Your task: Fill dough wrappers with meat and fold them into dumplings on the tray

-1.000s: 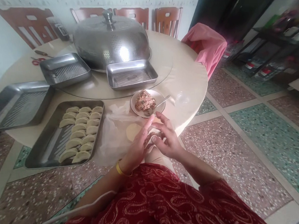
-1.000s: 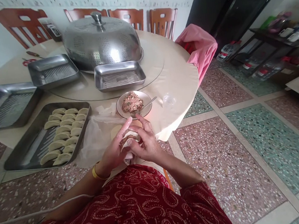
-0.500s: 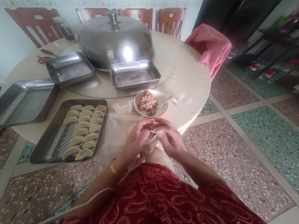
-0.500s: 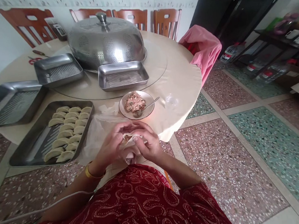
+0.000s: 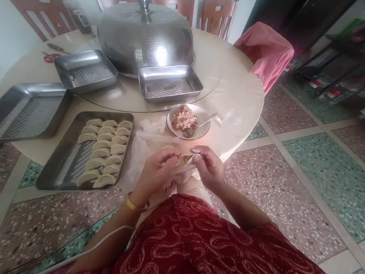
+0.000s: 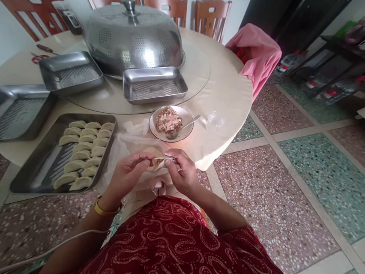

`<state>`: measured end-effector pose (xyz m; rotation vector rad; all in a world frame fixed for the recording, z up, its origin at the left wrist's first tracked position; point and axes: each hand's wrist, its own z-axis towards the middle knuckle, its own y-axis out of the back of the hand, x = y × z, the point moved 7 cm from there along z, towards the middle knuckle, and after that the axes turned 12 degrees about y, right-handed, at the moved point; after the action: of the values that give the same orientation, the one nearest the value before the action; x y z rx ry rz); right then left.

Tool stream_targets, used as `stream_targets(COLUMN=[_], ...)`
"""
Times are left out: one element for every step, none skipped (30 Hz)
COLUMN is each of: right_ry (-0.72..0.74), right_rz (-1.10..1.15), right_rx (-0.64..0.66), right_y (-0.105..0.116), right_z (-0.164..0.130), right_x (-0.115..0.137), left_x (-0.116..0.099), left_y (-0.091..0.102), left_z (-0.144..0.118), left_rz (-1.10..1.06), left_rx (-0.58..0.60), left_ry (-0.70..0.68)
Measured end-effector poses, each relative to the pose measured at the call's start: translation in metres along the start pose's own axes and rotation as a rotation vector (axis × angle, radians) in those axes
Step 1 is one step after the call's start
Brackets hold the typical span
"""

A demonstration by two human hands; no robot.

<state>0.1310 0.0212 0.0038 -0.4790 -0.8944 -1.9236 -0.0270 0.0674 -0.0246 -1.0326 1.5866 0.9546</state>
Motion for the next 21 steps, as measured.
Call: stream_targets(right_ry=[0.014,0.029,0.044,0.052,0.055,0.054,0.05,0.042,0.032,0.019,0.005,-0.01,-0.022,-0.027,-0.026,-0.017,-0.005,0.007,0.016,0.022,0.026], right_rz=[-0.012,-0.018,-0.018,-0.014,-0.008,-0.001,0.006,0.013,0.02,0.03,0.041,0.054,0.066,0.074,0.077,0.074,0.064,0.052,0.038,0.027,0.019], right_rx=[0.009,0.018,0.023,0.026,0.024,0.022,0.017,0.014,0.012,0.013,0.014,0.017,0.022,0.027,0.031,0.038,0.046,0.052,0.055,0.054,0.051], right_y=[0.0,-0.001,-0.001,-0.001,-0.001,-0.001,-0.001,-0.001,-0.001,-0.002,-0.002,-0.003,-0.004,-0.005,-0.005,-0.006,-0.006,-0.007,-0.007,-0.007,-0.007], right_z=[0.0,0.001,0.001,0.002,0.002,0.003,0.003,0.004,0.004,0.004,0.003,0.002,0.002,0.001,0.001,0.002,0.002,0.003,0.004,0.006,0.007], right_x=[0.0,0.001,0.002,0.002,0.002,0.002,0.002,0.002,0.002,0.001,0.001,0.0,-0.001,-0.001,-0.001,0.0,0.001,0.002,0.004,0.005,0.006], left_x=[-0.001,-0.001,-0.001,-0.001,0.0,0.001,0.002,0.003,0.004,0.004,0.005,0.005,0.005,0.005,0.004,0.002,0.0,-0.003,-0.007,-0.01,-0.013], left_y=[-0.001,-0.002,-0.003,-0.004,-0.005,-0.005,-0.006,-0.007,-0.007,-0.008,-0.008,-0.007,-0.007,-0.006,-0.005,-0.004,-0.003,-0.002,-0.001,-0.001,0.0], left_z=[0.0,0.0,0.0,0.001,0.001,0.001,0.002,0.003,0.003,0.003,0.003,0.003,0.003,0.002,0.0,-0.001,-0.003,-0.005,-0.007,-0.009,-0.01], left_rz=[-0.001,0.009,0.025,0.038,0.046,0.044,0.032,0.015,-0.001,-0.011,-0.016,-0.015,-0.012,-0.008,-0.007,-0.007,-0.006,-0.004,0.002,0.01,0.019], left_rx=[0.026,0.052,0.069,0.071,0.066,0.061,0.056,0.053,0.051,0.047,0.039,0.028,0.016,0.005,-0.004,-0.011,-0.017,-0.019,-0.022,-0.024,-0.028], left_ry=[0.0,0.003,0.009,0.015,0.017,0.016,0.012,0.005,-0.004,-0.015,-0.026,-0.034,-0.04,-0.048,-0.058,-0.074,-0.097,-0.13,-0.166,-0.202,-0.232])
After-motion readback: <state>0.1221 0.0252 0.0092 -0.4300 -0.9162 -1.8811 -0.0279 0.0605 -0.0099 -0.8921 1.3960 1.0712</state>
